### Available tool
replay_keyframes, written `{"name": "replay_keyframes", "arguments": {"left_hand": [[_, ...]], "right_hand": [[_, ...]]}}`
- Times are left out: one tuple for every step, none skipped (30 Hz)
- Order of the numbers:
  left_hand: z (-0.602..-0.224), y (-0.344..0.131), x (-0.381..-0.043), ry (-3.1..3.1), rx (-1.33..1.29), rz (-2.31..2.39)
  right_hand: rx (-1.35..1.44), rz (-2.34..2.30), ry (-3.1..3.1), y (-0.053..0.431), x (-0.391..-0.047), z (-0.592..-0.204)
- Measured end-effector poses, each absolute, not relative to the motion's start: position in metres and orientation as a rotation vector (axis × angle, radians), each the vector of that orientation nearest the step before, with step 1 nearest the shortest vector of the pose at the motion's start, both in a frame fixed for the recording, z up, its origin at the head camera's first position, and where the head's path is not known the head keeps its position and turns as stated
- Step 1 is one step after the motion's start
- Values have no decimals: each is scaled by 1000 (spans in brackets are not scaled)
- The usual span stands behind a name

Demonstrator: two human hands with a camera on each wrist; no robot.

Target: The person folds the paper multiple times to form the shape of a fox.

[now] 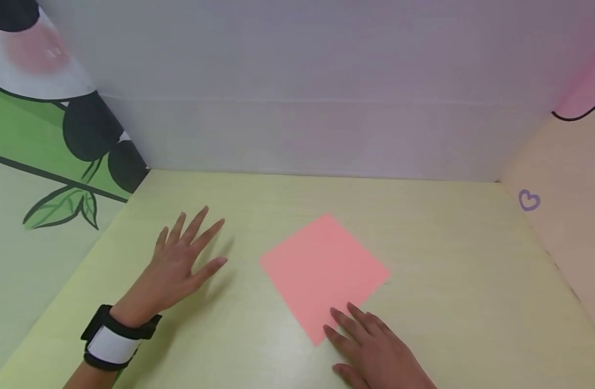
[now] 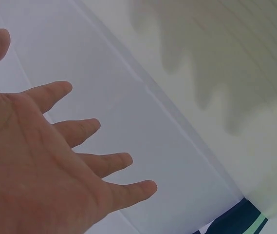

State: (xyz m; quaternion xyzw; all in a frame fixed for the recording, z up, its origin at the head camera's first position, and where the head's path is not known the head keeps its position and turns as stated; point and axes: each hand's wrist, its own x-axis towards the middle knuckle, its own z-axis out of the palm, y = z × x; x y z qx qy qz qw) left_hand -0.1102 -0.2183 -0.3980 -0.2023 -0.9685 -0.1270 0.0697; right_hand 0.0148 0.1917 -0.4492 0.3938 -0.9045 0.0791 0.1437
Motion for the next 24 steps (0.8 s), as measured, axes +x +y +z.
{"name": "replay_keyframes", "arguments": {"left_hand": [[-398,-218,-111,-2917,-613,-383],[-398,-217,-111,-2917,-615,-380],[-397,-216,-111,-2918,-616,-382],[-397,-216,-111,-2918,-615,-381],[-397,-216,-111,-2918,-612,-377],[-397,-216,-111,-2918,-612,-378],[-398,-216,-111,-2918,-612,-375],[-398,-216,-111,-2920,-614,-370],[-399,-216,-110,-2923,-615,-368],[-399,-215,-111,-2927,-619,-362],[-399,-214,-111,-2929,-627,-357],[-399,-212,-111,-2933,-634,-358],[-399,-211,-111,-2937,-640,-353],[-399,-209,-111,-2941,-647,-352],[-399,-208,-111,-2943,-653,-352],[-398,-206,-111,-2945,-661,-352],[-398,-204,-111,-2945,-670,-352],[-398,-202,-111,-2947,-681,-354],[-398,-200,-111,-2948,-697,-352],[-398,-197,-112,-2951,-714,-353],[-399,-194,-113,-2952,-734,-349],[-399,-190,-115,-2954,-758,-347],[-399,-186,-116,-2957,-782,-338],[-399,-181,-119,-2958,-808,-331]], "right_hand": [[1142,215,-2588,191,16,-450],[1148,196,-2571,190,16,-450],[1156,180,-2556,189,17,-451],[1161,164,-2546,188,17,-451],[1166,148,-2535,187,18,-452],[1169,137,-2529,186,18,-453],[1171,123,-2523,185,18,-453],[1171,111,-2516,184,19,-454],[1171,106,-2508,183,19,-455],[1168,102,-2497,183,19,-455],[1162,99,-2486,183,20,-456],[1158,96,-2479,183,20,-456],[1155,91,-2468,183,20,-457],[1153,89,-2459,183,20,-458],[1151,89,-2452,183,20,-458],[1151,88,-2445,184,20,-458],[1150,88,-2441,184,20,-459],[1150,91,-2435,184,20,-459],[1150,95,-2431,184,20,-459],[1149,100,-2428,183,19,-459],[1148,103,-2426,183,19,-460],[1147,105,-2426,183,19,-460],[1144,109,-2428,184,19,-460],[1142,110,-2432,184,20,-460]]}}
